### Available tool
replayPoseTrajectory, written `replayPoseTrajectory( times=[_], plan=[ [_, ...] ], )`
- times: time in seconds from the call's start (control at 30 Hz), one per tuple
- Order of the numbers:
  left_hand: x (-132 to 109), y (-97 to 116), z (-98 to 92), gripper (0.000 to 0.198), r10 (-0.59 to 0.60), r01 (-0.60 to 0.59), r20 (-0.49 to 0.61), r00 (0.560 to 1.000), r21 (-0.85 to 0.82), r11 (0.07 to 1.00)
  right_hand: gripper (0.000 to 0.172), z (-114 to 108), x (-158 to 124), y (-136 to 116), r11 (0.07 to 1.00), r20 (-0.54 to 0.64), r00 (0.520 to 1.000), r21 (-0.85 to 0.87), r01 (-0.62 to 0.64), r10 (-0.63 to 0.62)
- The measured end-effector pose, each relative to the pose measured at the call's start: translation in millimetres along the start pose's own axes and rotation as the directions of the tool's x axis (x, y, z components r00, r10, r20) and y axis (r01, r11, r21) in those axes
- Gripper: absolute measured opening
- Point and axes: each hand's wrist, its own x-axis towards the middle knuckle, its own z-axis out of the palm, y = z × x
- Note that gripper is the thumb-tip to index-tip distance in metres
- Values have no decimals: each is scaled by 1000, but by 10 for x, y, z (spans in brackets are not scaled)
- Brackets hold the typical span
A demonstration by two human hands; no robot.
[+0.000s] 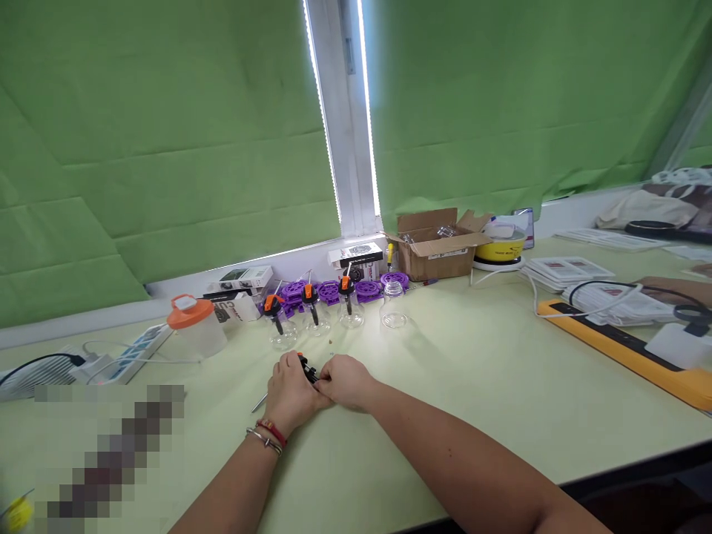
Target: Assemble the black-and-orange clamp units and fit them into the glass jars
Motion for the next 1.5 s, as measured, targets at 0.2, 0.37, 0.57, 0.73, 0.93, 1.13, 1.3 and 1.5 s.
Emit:
replayPoseTrajectory(
  times=[0.2,0.37,0.57,0.73,0.93,1.13,1.3,1.5],
  plan=[
    [-3,-25,22,71,-3,3,9,1000,-41,999,19,-60,21,73,998,17,1000,-52,27,-26],
    [19,-50,16,66,-25,26,17,1000,-74,997,18,-145,12,121,999,72,997,0,37,-37],
    [58,-39,-27,18,-73,73,49,996,0,997,23,-225,-5,128,996,66,995,-34,78,-75],
    [127,-129,-63,18,-197,196,53,979,24,980,19,-230,-16,167,992,24,995,-76,101,-100],
    [133,-229,-88,27,-214,213,45,976,28,977,21,-371,15,378,999,-63,998,38,22,-19],
    [111,-209,-63,26,-142,140,25,990,84,987,24,-574,51,717,969,-121,974,185,-166,190],
    [120,-185,-75,27,-125,122,9,992,156,980,23,-576,80,710,957,-150,962,216,-192,226],
    [119,-157,-72,35,-119,119,-7,993,142,983,23,-610,56,625,954,-176,955,227,-198,240]
  ],
)
